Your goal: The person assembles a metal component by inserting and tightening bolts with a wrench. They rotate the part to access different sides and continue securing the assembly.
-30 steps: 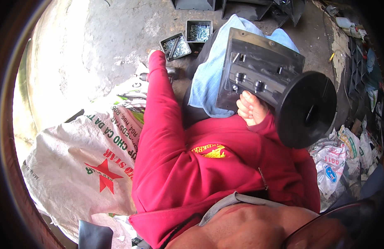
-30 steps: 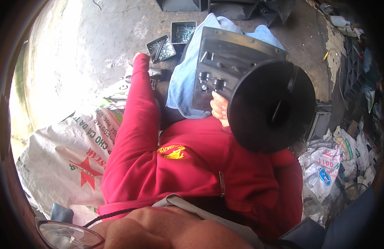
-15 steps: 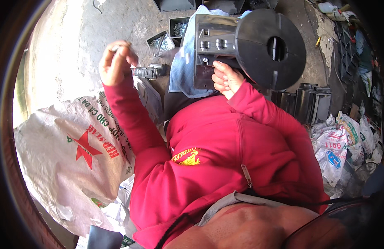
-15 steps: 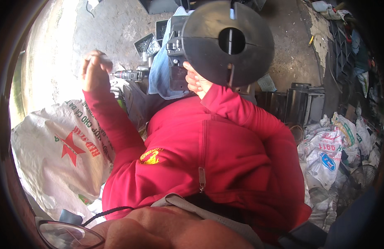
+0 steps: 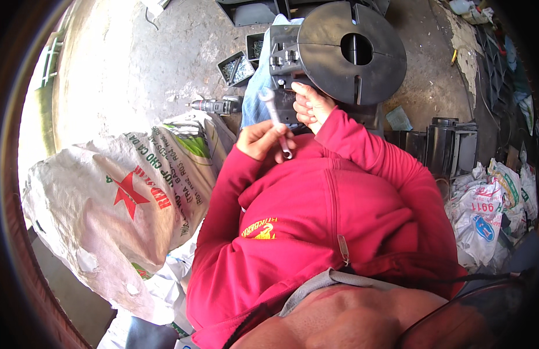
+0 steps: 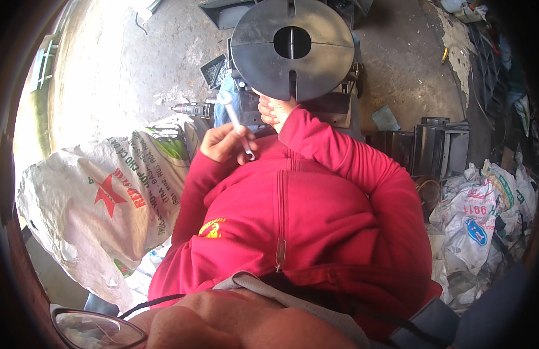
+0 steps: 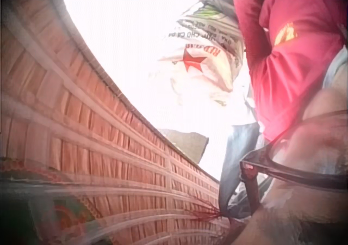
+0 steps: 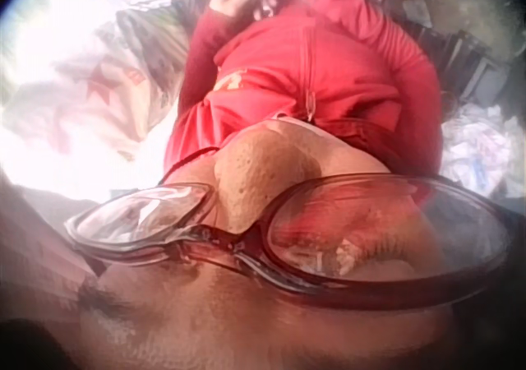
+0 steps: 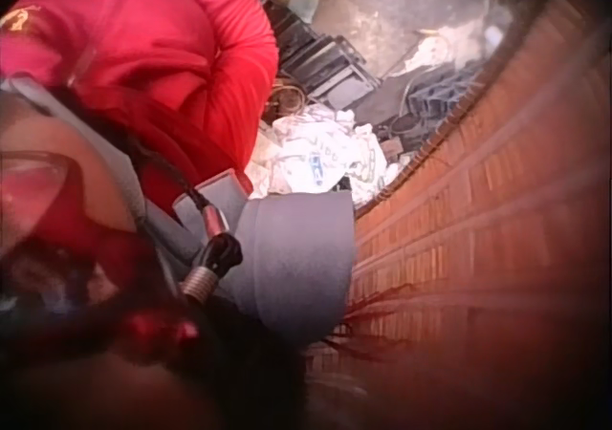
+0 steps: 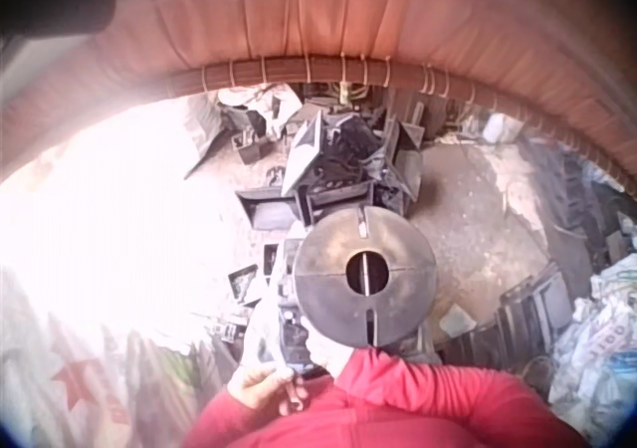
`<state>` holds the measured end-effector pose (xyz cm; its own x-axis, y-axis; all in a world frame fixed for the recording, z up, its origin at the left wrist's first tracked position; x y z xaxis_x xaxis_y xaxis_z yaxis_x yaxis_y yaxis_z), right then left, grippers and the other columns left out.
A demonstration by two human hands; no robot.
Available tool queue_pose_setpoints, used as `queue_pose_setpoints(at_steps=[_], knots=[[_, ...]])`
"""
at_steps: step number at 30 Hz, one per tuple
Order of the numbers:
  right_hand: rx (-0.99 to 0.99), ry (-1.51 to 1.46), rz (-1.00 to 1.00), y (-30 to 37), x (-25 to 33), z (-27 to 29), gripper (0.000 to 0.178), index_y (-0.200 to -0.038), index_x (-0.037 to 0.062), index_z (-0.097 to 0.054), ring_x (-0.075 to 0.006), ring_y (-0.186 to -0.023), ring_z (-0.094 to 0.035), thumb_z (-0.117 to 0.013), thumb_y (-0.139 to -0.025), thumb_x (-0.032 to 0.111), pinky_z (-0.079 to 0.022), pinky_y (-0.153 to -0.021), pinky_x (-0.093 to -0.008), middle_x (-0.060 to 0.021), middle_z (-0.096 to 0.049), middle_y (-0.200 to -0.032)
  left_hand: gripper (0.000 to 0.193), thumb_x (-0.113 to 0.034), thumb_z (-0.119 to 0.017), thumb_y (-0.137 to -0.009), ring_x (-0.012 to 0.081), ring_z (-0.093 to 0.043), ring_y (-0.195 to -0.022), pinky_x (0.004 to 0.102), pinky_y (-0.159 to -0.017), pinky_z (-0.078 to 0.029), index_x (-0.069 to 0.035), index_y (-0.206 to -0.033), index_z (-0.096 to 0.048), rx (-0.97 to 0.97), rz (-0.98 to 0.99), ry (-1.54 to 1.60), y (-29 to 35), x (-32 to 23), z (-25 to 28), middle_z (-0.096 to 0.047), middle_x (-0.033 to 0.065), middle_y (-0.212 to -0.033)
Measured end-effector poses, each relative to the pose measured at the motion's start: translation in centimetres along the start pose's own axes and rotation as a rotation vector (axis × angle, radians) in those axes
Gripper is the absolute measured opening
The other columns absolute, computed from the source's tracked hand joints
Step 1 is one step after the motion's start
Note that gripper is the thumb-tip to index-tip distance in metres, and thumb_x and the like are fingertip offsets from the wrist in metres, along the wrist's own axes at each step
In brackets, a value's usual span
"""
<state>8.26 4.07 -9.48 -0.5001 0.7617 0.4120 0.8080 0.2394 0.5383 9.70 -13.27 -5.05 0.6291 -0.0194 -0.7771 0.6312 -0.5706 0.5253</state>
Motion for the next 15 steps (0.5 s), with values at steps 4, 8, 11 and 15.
queue_pose_setpoints(at_steps=[4, 8, 11, 15], knots=[[-0.017, 0.023, 0.017, 0.0, 0.2, -0.5, 0.033, -0.069, 0.0144, -0.042, -0.0022, -0.040, -0.028, -0.066, -0.089, 0.024, -0.021, -0.035, -0.0187, 0.0077, -0.034, -0.053, 0.028, -0.025, -0.050, -0.099, 0.0111, -0.059, -0.052, 0.0201, -0.046, -0.044, 0.000, -0.099, -0.062, 0.123, 0.094, 0.050, -1.0, 0.0, -1.1, -0.069, 0.0099, -0.080], [-0.054, 0.065, 0.015, 0.3, 0.3, -0.7, 0.041, -0.061, 0.0158, -0.041, -0.0033, -0.038, -0.026, -0.067, -0.088, 0.031, -0.022, -0.035, -0.0202, 0.0071, -0.033, -0.048, 0.030, -0.028, -0.051, -0.098, 0.0123, -0.061, -0.052, 0.0202, -0.044, -0.043, -0.001, -0.098, -0.062, 0.126, 0.140, 0.059, -2.4, -0.2, -1.2, -0.069, 0.0107, -0.080], [-0.061, 0.115, -0.032, 0.0, 0.1, -0.1, 0.049, -0.055, 0.0172, -0.037, -0.0043, -0.036, -0.025, -0.067, -0.086, 0.040, -0.022, -0.035, -0.0219, 0.0062, -0.033, -0.045, 0.032, -0.030, -0.052, -0.097, 0.0156, -0.065, -0.057, 0.0221, -0.042, -0.045, 0.000, -0.101, -0.062, 0.155, 0.150, 0.108, -2.9, -0.1, -1.3, -0.069, 0.0123, -0.082], [-0.139, 0.293, -0.065, 0.9, 0.5, -0.1, 0.051, -0.055, 0.0168, -0.038, -0.0045, -0.037, -0.028, -0.063, -0.087, 0.046, -0.023, -0.034, -0.0228, 0.0056, -0.035, -0.045, 0.038, -0.032, -0.052, -0.097, 0.0196, -0.068, -0.063, 0.0237, -0.043, -0.049, 0.005, -0.105, -0.059, 0.159, 0.193, 0.242, -3.9, 0.5, -1.8, -0.069, 0.0171, -0.091]])
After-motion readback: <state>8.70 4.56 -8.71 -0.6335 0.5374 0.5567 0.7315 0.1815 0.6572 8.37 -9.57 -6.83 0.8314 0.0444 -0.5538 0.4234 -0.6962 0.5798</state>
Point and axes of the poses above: each hand's wrist, its own y-axis away from the middle knuckle, its own z-axis out of the back of the hand, x = y × z, the point moved 2 cm from there along -y, towards the middle knuckle
